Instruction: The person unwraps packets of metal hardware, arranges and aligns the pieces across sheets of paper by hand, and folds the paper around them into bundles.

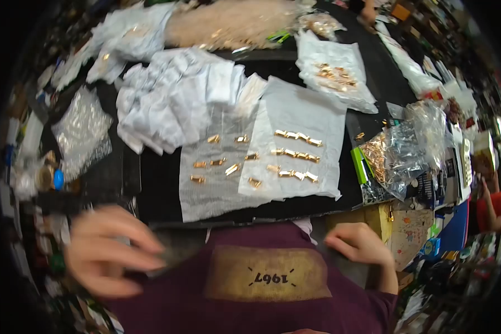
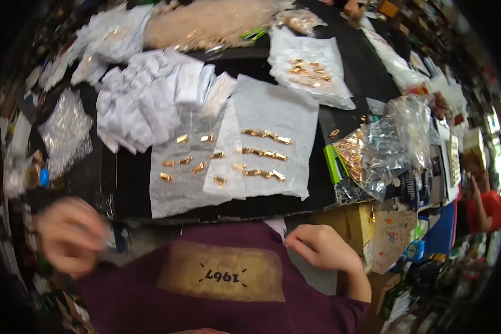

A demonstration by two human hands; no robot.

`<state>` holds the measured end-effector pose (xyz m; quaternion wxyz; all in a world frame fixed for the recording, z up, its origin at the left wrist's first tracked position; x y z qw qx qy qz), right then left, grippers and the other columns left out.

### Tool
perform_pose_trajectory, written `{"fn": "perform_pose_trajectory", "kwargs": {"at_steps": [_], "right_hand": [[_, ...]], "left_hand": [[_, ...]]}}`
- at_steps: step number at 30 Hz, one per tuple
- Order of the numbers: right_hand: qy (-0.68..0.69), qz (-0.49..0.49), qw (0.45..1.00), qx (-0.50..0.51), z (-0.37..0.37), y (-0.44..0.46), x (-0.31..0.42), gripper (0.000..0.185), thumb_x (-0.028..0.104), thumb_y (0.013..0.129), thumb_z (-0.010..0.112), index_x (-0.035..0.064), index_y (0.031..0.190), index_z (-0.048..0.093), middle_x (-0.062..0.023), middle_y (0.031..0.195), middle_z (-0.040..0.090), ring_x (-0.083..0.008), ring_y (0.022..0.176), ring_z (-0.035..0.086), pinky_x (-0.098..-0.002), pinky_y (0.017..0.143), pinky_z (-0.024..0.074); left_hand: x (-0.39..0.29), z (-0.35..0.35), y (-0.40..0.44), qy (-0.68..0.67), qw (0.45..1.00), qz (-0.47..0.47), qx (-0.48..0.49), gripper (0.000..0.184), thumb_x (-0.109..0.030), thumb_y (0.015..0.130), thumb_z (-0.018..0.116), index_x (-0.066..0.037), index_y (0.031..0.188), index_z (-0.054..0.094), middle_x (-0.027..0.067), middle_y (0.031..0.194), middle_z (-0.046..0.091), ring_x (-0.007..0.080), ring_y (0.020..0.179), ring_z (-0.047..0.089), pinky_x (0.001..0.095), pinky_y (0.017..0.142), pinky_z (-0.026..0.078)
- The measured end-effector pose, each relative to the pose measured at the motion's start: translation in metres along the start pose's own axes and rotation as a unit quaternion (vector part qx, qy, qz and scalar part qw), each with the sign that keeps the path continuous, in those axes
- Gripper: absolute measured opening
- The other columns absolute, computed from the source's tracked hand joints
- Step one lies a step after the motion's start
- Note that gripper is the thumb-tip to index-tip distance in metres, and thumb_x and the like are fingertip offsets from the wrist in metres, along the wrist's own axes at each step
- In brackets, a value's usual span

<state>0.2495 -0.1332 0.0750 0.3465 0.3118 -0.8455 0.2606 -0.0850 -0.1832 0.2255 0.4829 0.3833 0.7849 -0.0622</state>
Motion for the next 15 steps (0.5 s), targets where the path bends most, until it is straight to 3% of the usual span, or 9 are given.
{"fn": "perform_pose_trajectory", "kwargs": {"at_steps": [1,2,4,6,9,10,13,15], "right_hand": [[-0.031,0.077,0.996,-0.015,0.017,0.002,-0.038,0.016,0.013,0.088,0.058,0.0024,0.093,0.07,-0.0152,0.085,0.07,-0.0351,0.079,0.067,-0.0392,0.07,0.0543],[-0.065,0.141,0.988,0.021,0.046,-0.007,-0.077,0.017,0.017,0.088,0.059,0.0063,0.094,0.071,-0.0164,0.087,0.07,-0.0362,0.082,0.067,-0.0427,0.072,0.0542],[-0.077,0.224,0.966,0.1,0.094,-0.025,-0.127,0.02,0.023,0.087,0.06,0.0104,0.096,0.072,-0.0182,0.093,0.07,-0.0379,0.088,0.067,-0.0468,0.076,0.0538],[-0.055,0.243,0.959,0.132,0.125,-0.037,-0.14,0.022,0.025,0.086,0.06,0.0106,0.098,0.071,-0.0189,0.097,0.07,-0.0384,0.092,0.067,-0.0473,0.078,0.0535],[-0.035,0.277,0.952,0.128,0.152,-0.046,-0.149,0.023,0.02,0.086,0.059,0.0095,0.104,0.07,-0.0193,0.102,0.07,-0.0385,0.094,0.066,-0.0466,0.08,0.0532],[-0.036,0.276,0.953,0.12,0.15,-0.044,-0.148,0.023,0.02,0.086,0.059,0.0095,0.104,0.07,-0.0193,0.102,0.07,-0.0385,0.094,0.066,-0.0466,0.08,0.0532],[-0.02,0.175,0.983,0.044,0.129,-0.028,-0.118,0.025,0.02,0.089,0.059,0.0068,0.108,0.068,-0.0191,0.104,0.069,-0.0375,0.096,0.066,-0.0458,0.082,0.053],[0.002,0.14,0.99,0.023,0.097,-0.022,-0.088,0.024,0.02,0.091,0.059,0.0053,0.108,0.067,-0.0185,0.102,0.069,-0.0369,0.094,0.066,-0.0445,0.081,0.0532]], "left_hand": [[0.033,0.034,-0.008,0.045,0.988,-0.106,0.099,0.038,-0.031,0.084,0.076,-0.006,0.112,0.07,0.0116,0.105,0.07,0.028,0.089,0.069,0.033,0.079,0.055],[0.064,0.067,-0.022,0.046,0.973,-0.153,0.168,0.02,-0.019,0.09,0.067,-0.007,0.105,0.071,0.0108,0.102,0.07,0.0293,0.089,0.069,0.0355,0.079,0.056],[0.131,0.123,-0.078,0.055,0.914,-0.271,0.298,0.021,-0.022,0.091,0.062,-0.004,0.101,0.07,0.0134,0.105,0.07,0.0308,0.09,0.068,0.0381,0.074,0.055],[0.171,0.148,-0.11,0.066,0.865,-0.374,0.326,0.023,-0.024,0.092,0.059,-0.004,0.099,0.068,0.0163,0.104,0.069,0.0323,0.091,0.067,0.0382,0.071,0.053],[0.187,0.184,-0.133,0.049,0.858,-0.371,0.352,0.021,-0.019,0.088,0.062,-0.004,0.101,0.068,0.0173,0.1,0.069,0.0324,0.091,0.067,0.0368,0.072,0.053],[0.188,0.184,-0.131,0.056,0.859,-0.368,0.352,0.021,-0.019,0.088,0.062,-0.004,0.101,0.068,0.0173,0.1,0.069,0.0324,0.091,0.067,0.0368,0.072,0.053],[0.184,0.168,-0.105,0.008,0.915,-0.369,0.164,0.018,-0.016,0.09,0.062,-0.005,0.102,0.069,0.0166,0.098,0.07,0.0308,0.09,0.068,0.035,0.073,0.053],[0.165,0.149,-0.088,0.026,0.931,-0.344,0.12,0.019,-0.015,0.09,0.063,-0.005,0.104,0.069,0.0156,0.098,0.07,0.0301,0.089,0.068,0.0348,0.074,0.053]]}}
Point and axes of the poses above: each hand's wrist, its own y-axis towards the middle knuckle, its own z-axis out of the palm, x = y × z, the point moved 9 cm from there along y, towards the middle knuckle
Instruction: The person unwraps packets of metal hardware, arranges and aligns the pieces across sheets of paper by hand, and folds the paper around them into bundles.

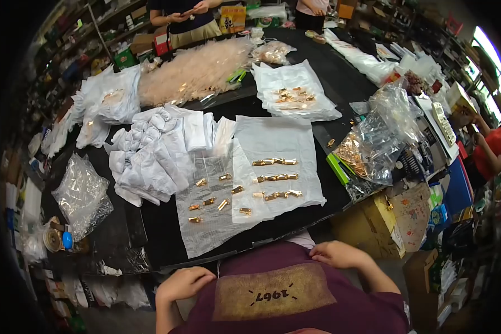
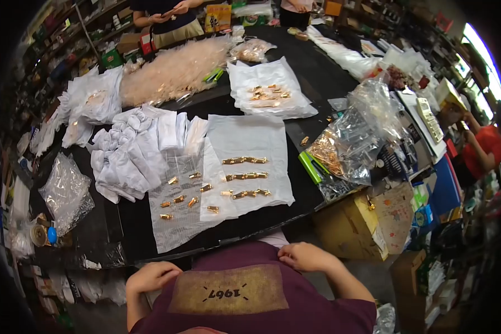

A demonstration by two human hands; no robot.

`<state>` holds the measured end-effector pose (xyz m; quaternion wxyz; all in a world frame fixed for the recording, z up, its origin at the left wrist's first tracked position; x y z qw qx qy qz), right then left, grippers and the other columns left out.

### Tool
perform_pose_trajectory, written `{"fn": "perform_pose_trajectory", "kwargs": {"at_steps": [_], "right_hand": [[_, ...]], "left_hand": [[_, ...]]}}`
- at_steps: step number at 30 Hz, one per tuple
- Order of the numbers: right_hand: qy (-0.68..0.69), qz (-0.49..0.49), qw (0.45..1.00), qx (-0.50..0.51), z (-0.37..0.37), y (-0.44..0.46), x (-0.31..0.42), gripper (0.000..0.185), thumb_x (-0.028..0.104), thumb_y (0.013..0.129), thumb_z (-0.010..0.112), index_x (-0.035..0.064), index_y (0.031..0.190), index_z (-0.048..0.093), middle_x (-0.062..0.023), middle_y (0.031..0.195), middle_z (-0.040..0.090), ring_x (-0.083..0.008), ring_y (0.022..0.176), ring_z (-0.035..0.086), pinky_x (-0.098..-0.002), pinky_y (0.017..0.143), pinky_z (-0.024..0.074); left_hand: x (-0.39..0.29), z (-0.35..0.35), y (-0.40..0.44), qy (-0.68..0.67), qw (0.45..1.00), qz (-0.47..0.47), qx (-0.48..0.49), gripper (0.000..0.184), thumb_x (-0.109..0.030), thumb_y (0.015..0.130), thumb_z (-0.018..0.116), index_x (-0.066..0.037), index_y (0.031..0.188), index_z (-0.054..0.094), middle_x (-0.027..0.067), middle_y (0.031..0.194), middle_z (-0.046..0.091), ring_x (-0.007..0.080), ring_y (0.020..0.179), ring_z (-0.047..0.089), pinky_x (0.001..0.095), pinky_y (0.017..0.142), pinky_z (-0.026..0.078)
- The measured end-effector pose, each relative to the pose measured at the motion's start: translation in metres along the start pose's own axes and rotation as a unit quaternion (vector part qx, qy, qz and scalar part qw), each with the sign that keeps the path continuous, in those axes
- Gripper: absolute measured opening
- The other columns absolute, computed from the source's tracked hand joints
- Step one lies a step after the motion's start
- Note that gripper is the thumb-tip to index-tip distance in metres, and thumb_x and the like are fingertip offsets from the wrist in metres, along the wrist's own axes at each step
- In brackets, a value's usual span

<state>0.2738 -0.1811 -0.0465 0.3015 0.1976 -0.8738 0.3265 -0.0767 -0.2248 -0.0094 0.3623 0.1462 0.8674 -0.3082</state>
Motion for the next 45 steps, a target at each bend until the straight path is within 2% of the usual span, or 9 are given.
{"fn": "perform_pose_trajectory", "kwargs": {"at_steps": [6,14,17,20,23,24,31,36,45], "right_hand": [[-0.003,-0.129,0.964,-0.234,-0.13,-0.055,0.116,0.022,0.021,0.092,0.065,0.0035,0.106,0.068,-0.0154,0.097,0.069,-0.0333,0.089,0.067,-0.0379,0.077,0.054],[-0.069,-0.141,0.986,-0.058,-0.054,-0.024,0.086,0.024,0.02,0.092,0.065,0.0028,0.109,0.069,-0.0144,0.098,0.071,-0.0312,0.089,0.069,-0.0375,0.079,0.0547],[-0.077,-0.088,0.993,0.011,-0.016,-0.006,0.047,0.025,0.02,0.092,0.065,0.0029,0.11,0.069,-0.0149,0.101,0.07,-0.0315,0.09,0.069,-0.0376,0.079,0.0548],[-0.03,-0.133,0.991,-0.001,-0.004,-0.001,0.03,0.02,0.016,0.093,0.062,0.0045,0.108,0.069,-0.0167,0.102,0.069,-0.0321,0.094,0.068,-0.0377,0.078,0.0541],[0.03,-0.104,0.994,-0.006,-0.016,-0.001,0.045,0.02,0.012,0.092,0.062,0.003,0.108,0.068,-0.0171,0.102,0.068,-0.0326,0.093,0.067,-0.0371,0.077,0.0535],[0.061,-0.086,0.994,-0.018,-0.017,-0.003,0.044,0.02,0.011,0.092,0.062,0.0022,0.108,0.068,-0.0173,0.102,0.068,-0.0328,0.092,0.067,-0.0368,0.077,0.0532],[0.099,-0.111,0.988,-0.035,-0.03,0.012,0.036,0.017,0.006,0.089,0.065,-0.0003,0.105,0.068,-0.0162,0.097,0.068,-0.0315,0.088,0.068,-0.0341,0.076,0.052],[0.092,-0.167,0.98,-0.053,-0.044,0.031,0.049,0.015,0.002,0.087,0.066,-0.0021,0.102,0.068,-0.0137,0.093,0.069,-0.0222,0.083,0.067,-0.0292,0.074,0.0509],[0.135,-0.23,0.962,-0.055,-0.081,0.06,0.069,0.017,0.001,0.083,0.07,0.001,0.1,0.069,-0.0118,0.092,0.069,-0.0252,0.085,0.067,-0.0321,0.077,0.0507]], "left_hand": [[-0.064,-0.076,-0.018,0.053,0.973,0.118,-0.19,0.023,-0.017,0.094,0.063,-0.006,0.114,0.068,0.0101,0.102,0.07,0.0262,0.09,0.068,0.033,0.076,0.053],[-0.055,-0.032,0.002,0.082,0.984,0.141,-0.07,0.029,-0.023,0.096,0.062,-0.007,0.119,0.066,0.0124,0.111,0.068,0.0286,0.1,0.067,0.0357,0.084,0.053],[-0.041,-0.03,0.003,0.09,0.992,0.07,-0.06,0.031,-0.025,0.095,0.063,-0.007,0.12,0.065,0.0138,0.113,0.067,0.0303,0.103,0.066,0.0371,0.087,0.052],[-0.011,-0.071,-0.009,0.108,0.972,-0.036,-0.207,0.04,-0.026,0.087,0.069,-0.005,0.121,0.064,0.0158,0.115,0.066,0.0336,0.112,0.061,0.04,0.092,0.05],[0.07,-0.107,-0.044,0.207,0.802,-0.174,-0.532,0.084,-0.033,0.074,0.079,0.004,0.14,0.042,0.0285,0.144,0.041,0.0428,0.132,0.041,0.0449,0.108,0.039],[0.082,-0.108,-0.055,0.194,0.766,-0.261,-0.555,0.098,-0.037,0.073,0.081,0.004,0.146,0.031,0.0288,0.15,0.032,0.044,0.138,0.033,0.0464,0.114,0.032],[0.147,-0.112,-0.062,0.147,0.709,-0.402,-0.56,0.105,-0.051,0.07,0.081,-0.002,0.148,0.032,0.0237,0.148,0.036,0.0425,0.137,0.034,0.0517,0.112,0.03],[0.189,-0.153,-0.048,0.174,0.691,-0.387,-0.585,0.105,-0.05,0.068,0.083,-0.006,0.149,0.032,0.0189,0.145,0.044,0.0398,0.134,0.041,0.0523,0.107,0.037],[0.164,-0.156,-0.041,0.161,0.643,-0.422,-0.618,0.086,-0.044,0.076,0.078,-0.008,0.145,0.04,0.0192,0.138,0.051,0.0396,0.129,0.046,0.0526,0.105,0.039]]}}
Point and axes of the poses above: each hand's wrist, its own y-axis towards the middle knuckle, its own z-axis out of the palm, x = y × z, the point moved 9 cm from there along y, towards the middle knuckle
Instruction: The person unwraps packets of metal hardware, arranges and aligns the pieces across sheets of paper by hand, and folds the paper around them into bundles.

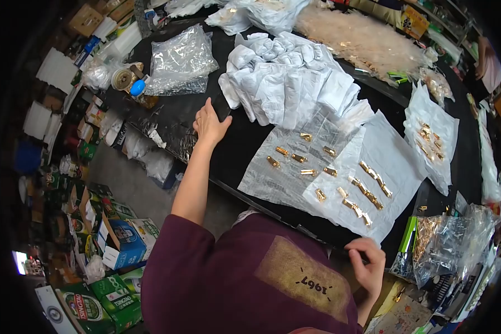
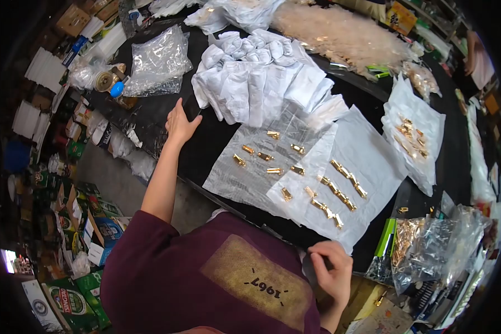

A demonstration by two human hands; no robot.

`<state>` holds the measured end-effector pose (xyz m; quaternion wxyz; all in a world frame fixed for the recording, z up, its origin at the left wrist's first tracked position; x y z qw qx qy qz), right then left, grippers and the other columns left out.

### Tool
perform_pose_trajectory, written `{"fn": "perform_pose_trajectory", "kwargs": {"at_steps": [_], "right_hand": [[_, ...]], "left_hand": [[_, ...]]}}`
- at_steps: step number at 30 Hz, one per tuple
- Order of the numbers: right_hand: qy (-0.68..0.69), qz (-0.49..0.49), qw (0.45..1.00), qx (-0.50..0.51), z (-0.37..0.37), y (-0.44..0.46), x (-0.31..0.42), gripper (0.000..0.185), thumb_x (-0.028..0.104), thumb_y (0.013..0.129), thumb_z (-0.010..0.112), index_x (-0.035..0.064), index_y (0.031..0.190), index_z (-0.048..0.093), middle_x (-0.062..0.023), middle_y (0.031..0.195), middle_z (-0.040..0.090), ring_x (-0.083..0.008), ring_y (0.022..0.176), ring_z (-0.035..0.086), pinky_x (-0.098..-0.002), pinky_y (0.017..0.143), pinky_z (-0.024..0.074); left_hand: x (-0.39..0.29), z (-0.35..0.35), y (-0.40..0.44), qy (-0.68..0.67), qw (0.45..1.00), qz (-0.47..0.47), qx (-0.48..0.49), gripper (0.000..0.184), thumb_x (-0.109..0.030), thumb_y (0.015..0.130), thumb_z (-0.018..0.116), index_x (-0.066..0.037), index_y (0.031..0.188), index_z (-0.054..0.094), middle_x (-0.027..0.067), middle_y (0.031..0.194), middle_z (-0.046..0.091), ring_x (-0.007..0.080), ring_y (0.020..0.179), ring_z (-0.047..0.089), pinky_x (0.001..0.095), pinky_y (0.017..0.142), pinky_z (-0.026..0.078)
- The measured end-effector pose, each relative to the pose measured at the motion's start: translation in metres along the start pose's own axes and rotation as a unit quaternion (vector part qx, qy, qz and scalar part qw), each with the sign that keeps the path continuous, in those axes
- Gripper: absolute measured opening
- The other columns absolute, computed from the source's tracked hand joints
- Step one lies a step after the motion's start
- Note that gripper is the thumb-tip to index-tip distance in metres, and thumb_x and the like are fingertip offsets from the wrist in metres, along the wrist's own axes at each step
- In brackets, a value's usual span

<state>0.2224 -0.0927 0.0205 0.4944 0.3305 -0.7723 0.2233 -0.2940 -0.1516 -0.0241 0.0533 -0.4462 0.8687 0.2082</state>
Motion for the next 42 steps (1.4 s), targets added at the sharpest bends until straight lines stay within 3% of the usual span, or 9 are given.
{"fn": "perform_pose_trajectory", "kwargs": {"at_steps": [2,4,8,13,26,33,39,40,42], "right_hand": [[-0.115,-0.077,0.985,-0.107,-0.022,0.016,0.02,0.024,0.004,0.079,0.074,0.0012,0.102,0.069,-0.0131,0.097,0.068,-0.0281,0.09,0.066,-0.0343,0.08,0.0506],[-0.165,-0.118,0.967,-0.156,-0.028,0.03,0.035,0.027,0.005,0.077,0.076,0.0013,0.103,0.069,-0.0137,0.099,0.068,-0.0296,0.093,0.065,-0.0353,0.081,0.0505],[-0.29,-0.106,0.941,-0.139,-0.018,0.045,0.047,0.032,0.008,0.075,0.078,0.0029,0.106,0.068,-0.0138,0.104,0.067,-0.0321,0.098,0.063,-0.0378,0.084,0.0502],[-0.236,0.002,0.972,-0.012,0.002,0.05,0.01,0.032,0.011,0.076,0.078,0.003,0.104,0.067,-0.0137,0.099,0.067,-0.0333,0.092,0.064,-0.039,0.08,0.0511],[-0.206,0.001,0.978,0.02,0.016,0.046,0.006,0.024,0.014,0.079,0.076,0.0033,0.098,0.068,-0.0129,0.092,0.067,-0.0342,0.087,0.063,-0.0413,0.077,0.0505],[-0.122,0.07,0.989,0.054,0.006,0.023,-0.031,0.013,0.01,0.081,0.075,0.0032,0.091,0.069,-0.0112,0.084,0.066,-0.029,0.078,0.064,-0.0369,0.071,0.0507],[-0.037,0.132,0.99,0.042,-0.038,0.01,-0.036,0.009,0.006,0.082,0.073,0.002,0.088,0.068,-0.0113,0.081,0.065,-0.0253,0.07,0.062,-0.0347,0.068,0.0498],[-0.076,0.139,0.986,-0.045,-0.06,0.016,-0.036,0.008,0.005,0.082,0.073,0.0016,0.087,0.068,-0.0115,0.081,0.064,-0.0263,0.072,0.062,-0.0345,0.068,0.0498],[-0.116,0.148,0.973,-0.136,-0.086,0.031,-0.041,0.007,0.004,0.082,0.072,0.0011,0.087,0.068,-0.0118,0.081,0.064,-0.0274,0.073,0.062,-0.0343,0.068,0.0497]], "left_hand": [[-0.019,-0.029,-0.019,0.044,0.991,0.068,-0.108,0.077,-0.039,0.08,0.076,-0.008,0.142,0.044,0.0192,0.134,0.053,0.0398,0.126,0.048,0.0509,0.103,0.041],[-0.06,-0.071,-0.049,-0.091,0.984,0.129,-0.081,0.057,-0.031,0.083,0.075,-0.007,0.13,0.055,0.0161,0.125,0.058,0.0373,0.118,0.054,0.0459,0.099,0.044],[-0.154,-0.065,-0.111,-0.335,0.867,0.328,0.167,0.028,-0.022,0.086,0.073,-0.006,0.108,0.068,0.0107,0.116,0.063,0.0319,0.107,0.061,0.0391,0.091,0.048],[-0.209,-0.05,-0.156,-0.34,0.781,0.44,0.284,0.028,-0.019,0.089,0.07,-0.009,0.114,0.066,0.0091,0.116,0.063,0.0296,0.11,0.059,0.0405,0.098,0.043],[-0.274,-0.04,-0.21,-0.374,0.643,0.549,0.381,0.026,-0.02,0.091,0.066,-0.008,0.115,0.064,0.0101,0.113,0.064,0.0299,0.107,0.061,0.0419,0.096,0.045],[-0.238,-0.004,-0.242,-0.212,0.567,0.533,0.591,0.029,-0.023,0.094,0.061,-0.008,0.118,0.065,0.0103,0.102,0.069,0.0321,0.095,0.065,0.0427,0.085,0.051],[-0.267,-0.036,-0.192,-0.224,0.592,0.502,0.59,0.029,-0.014,0.092,0.063,-0.009,0.12,0.065,0.0078,0.095,0.071,0.0293,0.095,0.065,0.0403,0.087,0.051],[-0.277,-0.033,-0.191,-0.224,0.583,0.507,0.594,0.029,-0.014,0.092,0.063,-0.009,0.12,0.065,0.0078,0.095,0.071,0.0293,0.095,0.065,0.0403,0.087,0.051],[-0.307,-0.027,-0.163,-0.241,0.686,0.502,0.469,0.03,-0.01,0.089,0.065,-0.007,0.119,0.066,0.0093,0.1,0.069,0.0299,0.099,0.064,0.0398,0.089,0.05]]}}
Point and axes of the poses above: each hand's wrist, its own y-axis towards the middle knuckle, its own z-axis out of the palm, x = y × z, the point moved 9 cm from there along y, towards the middle knuckle
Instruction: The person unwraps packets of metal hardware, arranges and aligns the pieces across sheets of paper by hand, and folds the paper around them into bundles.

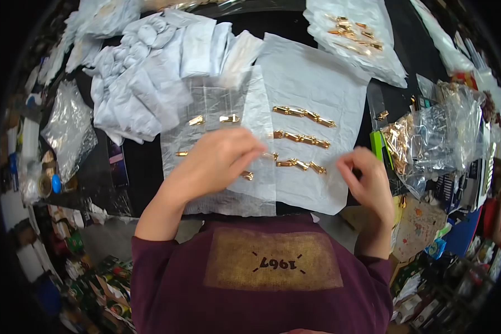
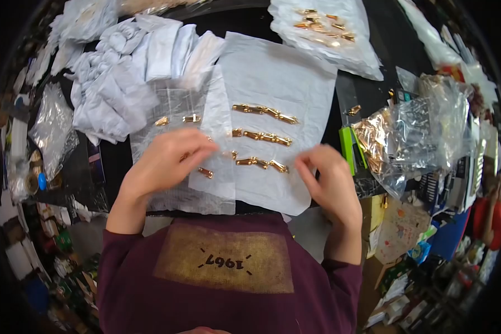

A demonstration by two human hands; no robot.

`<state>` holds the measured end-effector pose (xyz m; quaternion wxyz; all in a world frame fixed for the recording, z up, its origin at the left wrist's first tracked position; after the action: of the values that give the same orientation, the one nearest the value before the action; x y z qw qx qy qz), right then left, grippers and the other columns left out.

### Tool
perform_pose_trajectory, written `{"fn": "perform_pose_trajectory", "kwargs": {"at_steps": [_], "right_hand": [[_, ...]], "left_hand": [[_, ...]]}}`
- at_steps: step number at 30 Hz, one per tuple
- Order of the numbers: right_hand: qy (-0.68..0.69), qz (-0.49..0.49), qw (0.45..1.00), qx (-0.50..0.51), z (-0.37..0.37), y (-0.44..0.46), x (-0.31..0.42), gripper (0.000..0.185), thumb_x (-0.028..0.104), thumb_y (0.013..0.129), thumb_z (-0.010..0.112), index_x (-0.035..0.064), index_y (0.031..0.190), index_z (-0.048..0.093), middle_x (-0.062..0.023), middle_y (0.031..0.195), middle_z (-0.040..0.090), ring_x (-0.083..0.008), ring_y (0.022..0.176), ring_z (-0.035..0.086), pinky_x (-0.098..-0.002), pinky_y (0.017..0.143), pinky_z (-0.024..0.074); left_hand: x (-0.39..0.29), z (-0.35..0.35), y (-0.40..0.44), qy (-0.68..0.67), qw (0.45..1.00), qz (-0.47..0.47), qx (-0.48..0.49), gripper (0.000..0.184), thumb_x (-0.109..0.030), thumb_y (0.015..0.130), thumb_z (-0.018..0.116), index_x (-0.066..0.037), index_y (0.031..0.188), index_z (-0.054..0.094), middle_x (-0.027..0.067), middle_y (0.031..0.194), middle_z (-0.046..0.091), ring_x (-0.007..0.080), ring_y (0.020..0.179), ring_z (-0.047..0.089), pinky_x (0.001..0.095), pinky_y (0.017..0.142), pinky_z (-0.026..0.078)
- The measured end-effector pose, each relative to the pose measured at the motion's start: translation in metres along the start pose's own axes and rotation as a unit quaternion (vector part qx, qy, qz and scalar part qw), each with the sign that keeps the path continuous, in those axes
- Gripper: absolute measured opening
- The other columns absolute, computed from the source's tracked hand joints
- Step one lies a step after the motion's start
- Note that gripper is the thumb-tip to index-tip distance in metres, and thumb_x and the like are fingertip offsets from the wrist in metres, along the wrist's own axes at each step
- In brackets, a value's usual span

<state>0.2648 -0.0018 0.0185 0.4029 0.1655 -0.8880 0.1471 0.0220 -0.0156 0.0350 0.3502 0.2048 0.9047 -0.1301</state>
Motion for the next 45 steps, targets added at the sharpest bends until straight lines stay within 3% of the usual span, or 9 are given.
{"fn": "perform_pose_trajectory", "kwargs": {"at_steps": [1,3,13,19,21,27,34,37,45], "right_hand": [[-0.078,-0.059,0.994,-0.058,-0.006,0.014,0.012,0.009,0.004,0.081,0.071,0.0019,0.089,0.068,-0.0116,0.081,0.063,-0.029,0.076,0.062,-0.0361,0.07,0.0497],[-0.156,-0.11,0.974,-0.119,-0.007,0.038,0.023,0.011,0.004,0.081,0.07,0.0027,0.092,0.069,-0.0115,0.081,0.063,-0.0307,0.079,0.061,-0.0378,0.072,0.0497],[-0.145,-0.188,0.966,-0.107,0.025,0.096,0.026,0.02,0.004,0.08,0.07,0.0037,0.1,0.07,-0.0102,0.102,0.063,-0.0301,0.099,0.058,-0.0385,0.082,0.0491],[-0.275,-0.213,0.931,-0.108,0.05,0.097,0.036,0.019,0.005,0.077,0.071,0.0039,0.096,0.069,-0.01,0.096,0.063,-0.0299,0.097,0.059,-0.0394,0.083,0.0492],[-0.304,-0.23,0.919,-0.098,0.054,0.095,0.04,0.018,0.005,0.076,0.072,0.004,0.093,0.069,-0.0105,0.094,0.063,-0.0289,0.095,0.06,-0.0401,0.082,0.0494],[-0.209,-0.157,0.957,-0.126,0.022,0.123,0.024,0.018,0.005,0.076,0.073,0.0039,0.093,0.068,-0.0108,0.088,0.065,-0.0281,0.089,0.062,-0.0405,0.078,0.0507],[-0.119,-0.117,0.967,-0.192,-0.028,0.095,-0.001,0.011,0.005,0.08,0.07,0.0036,0.09,0.067,-0.0119,0.084,0.065,-0.029,0.089,0.062,-0.0375,0.077,0.0511],[0.01,0.048,0.994,-0.1,-0.027,0.078,-0.036,0.016,0.002,0.082,0.071,0.0006,0.098,0.068,-0.0112,0.091,0.065,-0.0257,0.087,0.063,-0.0343,0.075,0.051],[-0.143,-0.083,0.977,-0.133,0.0,0.061,-0.022,0.021,0.0,0.081,0.071,0.0011,0.102,0.07,-0.0094,0.095,0.065,-0.0242,0.086,0.063,-0.0334,0.072,0.0511]], "left_hand": [[0.001,0.006,0.015,0.0,1.0,0.005,0.006,0.03,-0.01,0.089,0.065,-0.007,0.119,0.066,0.0093,0.1,0.069,0.0299,0.099,0.064,0.0398,0.089,0.05],[0.004,-0.005,0.038,0.049,0.986,0.049,-0.152,0.027,-0.011,0.088,0.065,-0.005,0.115,0.067,0.011,0.108,0.067,0.0314,0.101,0.063,0.0397,0.09,0.049],[0.04,0.009,0.085,0.094,0.987,0.041,-0.121,0.025,-0.013,0.083,0.071,-0.004,0.106,0.069,0.0093,0.108,0.065,0.0304,0.101,0.062,0.0396,0.088,0.05],[0.03,0.008,0.083,0.109,0.976,0.105,-0.155,0.015,-0.012,0.08,0.074,-0.003,0.089,0.068,0.0079,0.093,0.065,0.0296,0.091,0.063,0.0396,0.079,0.052],[0.038,0.003,0.088,0.108,0.982,0.068,-0.142,0.015,-0.012,0.08,0.074,-0.003,0.091,0.068,0.0076,0.094,0.066,0.0286,0.089,0.064,0.0387,0.078,0.052],[0.048,-0.017,0.123,-0.003,0.987,-0.01,-0.162,0.012,-0.004,0.079,0.071,-0.003,0.09,0.066,0.0131,0.091,0.066,0.0293,0.085,0.065,0.0399,0.072,0.052],[0.035,-0.014,0.117,0.016,0.987,0.06,-0.15,0.014,-0.002,0.08,0.069,-0.004,0.094,0.069,0.01,0.098,0.066,0.0275,0.086,0.064,0.0364,0.076,0.052],[0.019,-0.001,0.111,0.022,0.986,0.087,-0.139,0.015,-0.003,0.08,0.07,-0.005,0.095,0.07,0.009,0.1,0.065,0.0269,0.09,0.064,0.0358,0.079,0.052],[-0.005,0.039,0.123,0.082,0.971,0.191,-0.114,0.013,-0.009,0.079,0.073,-0.006,0.091,0.069,0.0069,0.098,0.064,0.0254,0.096,0.061,0.0379,0.084,0.047]]}}
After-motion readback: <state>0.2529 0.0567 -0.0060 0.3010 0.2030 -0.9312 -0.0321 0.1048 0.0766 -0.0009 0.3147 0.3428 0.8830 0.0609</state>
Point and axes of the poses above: each hand's wrist, its own y-axis towards the middle knuckle, its own z-axis out of the palm, x = y × z, the point moved 9 cm from there along y, towards the middle knuckle
